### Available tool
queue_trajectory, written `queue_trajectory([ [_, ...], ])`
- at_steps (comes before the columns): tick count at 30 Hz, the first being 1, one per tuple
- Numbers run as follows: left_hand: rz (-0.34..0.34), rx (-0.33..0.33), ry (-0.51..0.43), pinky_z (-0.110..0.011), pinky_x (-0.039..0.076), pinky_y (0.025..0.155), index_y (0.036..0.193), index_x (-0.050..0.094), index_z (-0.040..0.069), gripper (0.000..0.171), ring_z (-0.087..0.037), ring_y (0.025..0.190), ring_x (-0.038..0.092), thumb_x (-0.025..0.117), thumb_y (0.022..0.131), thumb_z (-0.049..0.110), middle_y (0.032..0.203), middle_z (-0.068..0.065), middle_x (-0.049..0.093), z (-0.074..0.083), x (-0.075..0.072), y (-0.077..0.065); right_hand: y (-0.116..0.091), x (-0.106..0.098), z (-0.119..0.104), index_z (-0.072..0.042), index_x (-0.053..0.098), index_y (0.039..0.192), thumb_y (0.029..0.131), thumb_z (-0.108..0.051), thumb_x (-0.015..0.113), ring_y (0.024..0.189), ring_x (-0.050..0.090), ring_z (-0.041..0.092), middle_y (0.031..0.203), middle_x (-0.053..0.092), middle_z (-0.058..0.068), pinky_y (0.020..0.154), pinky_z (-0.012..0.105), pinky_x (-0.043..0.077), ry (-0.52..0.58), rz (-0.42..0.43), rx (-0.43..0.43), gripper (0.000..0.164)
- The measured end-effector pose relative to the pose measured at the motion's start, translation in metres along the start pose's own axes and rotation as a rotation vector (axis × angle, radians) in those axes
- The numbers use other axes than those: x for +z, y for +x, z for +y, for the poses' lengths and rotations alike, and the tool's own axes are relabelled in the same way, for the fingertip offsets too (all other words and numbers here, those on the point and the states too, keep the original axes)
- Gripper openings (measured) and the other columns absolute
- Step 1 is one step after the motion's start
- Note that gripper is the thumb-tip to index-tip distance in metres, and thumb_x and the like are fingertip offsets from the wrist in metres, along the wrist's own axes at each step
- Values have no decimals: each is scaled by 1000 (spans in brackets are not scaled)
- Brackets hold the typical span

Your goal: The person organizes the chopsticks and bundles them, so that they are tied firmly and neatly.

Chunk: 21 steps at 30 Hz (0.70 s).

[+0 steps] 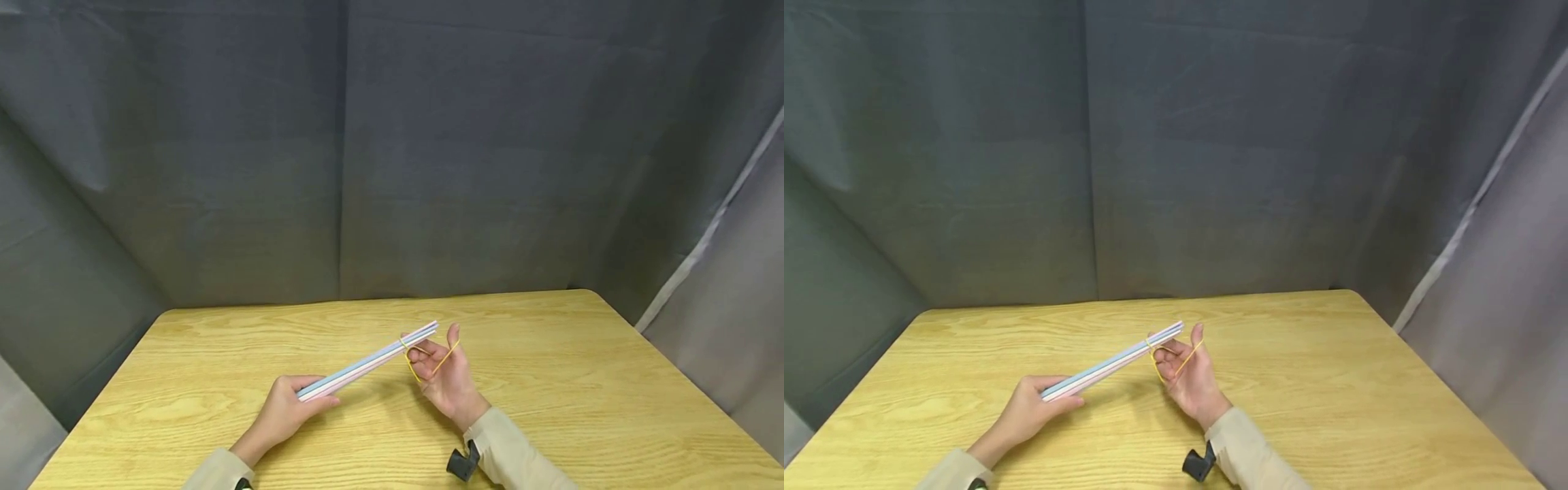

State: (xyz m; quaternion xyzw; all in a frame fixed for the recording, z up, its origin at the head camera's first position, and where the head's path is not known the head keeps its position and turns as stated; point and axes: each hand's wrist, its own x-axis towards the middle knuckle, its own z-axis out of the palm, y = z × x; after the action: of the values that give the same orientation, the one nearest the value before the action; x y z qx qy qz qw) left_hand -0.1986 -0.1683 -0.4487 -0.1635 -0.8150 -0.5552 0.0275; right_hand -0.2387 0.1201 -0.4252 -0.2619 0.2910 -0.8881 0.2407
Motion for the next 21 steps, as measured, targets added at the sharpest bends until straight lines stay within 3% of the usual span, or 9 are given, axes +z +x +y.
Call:
queue_trajectory([
  [6, 4, 102, 79, -21, 49, 53, 105, 73, 1, 37, -4, 62, 56, 80, 78, 25, 97, -15, 73, 2, 0, -3, 1, -7, -10, -2, 69, 114, 97, -60, 5, 85, 63, 7, 102, 71, 3, 73, 13, 47, -89, -66, 2, 88],
  [11, 17, 203, 122, -22, 51, 53, 103, 73, -2, 37, -1, 63, 59, 80, 78, 24, 94, -16, 74, 0, 1, -2, 0, -9, -18, -2, 71, 103, 96, -62, 5, 93, 65, 13, 108, 71, 9, 85, 20, 51, -79, -19, 47, 90],
  [15, 41, 292, 160, -23, 55, 61, 100, 73, -3, 34, -3, 72, 66, 81, 77, 21, 91, -14, 74, -1, 2, -2, 1, -12, -22, 0, 72, 101, 95, -63, 3, 85, 67, 13, 103, 72, 8, 75, 19, 52, -109, 0, 99, 93],
  [21, 55, 453, 286, -20, 55, 64, 97, 74, -1, 28, -11, 78, 71, 81, 75, 16, 89, -11, 75, -2, 3, -1, 0, -18, -22, -7, 73, 107, 102, -51, 10, 64, 64, 3, 85, 74, -1, 55, 13, 46, -301, -65, 128, 77],
])
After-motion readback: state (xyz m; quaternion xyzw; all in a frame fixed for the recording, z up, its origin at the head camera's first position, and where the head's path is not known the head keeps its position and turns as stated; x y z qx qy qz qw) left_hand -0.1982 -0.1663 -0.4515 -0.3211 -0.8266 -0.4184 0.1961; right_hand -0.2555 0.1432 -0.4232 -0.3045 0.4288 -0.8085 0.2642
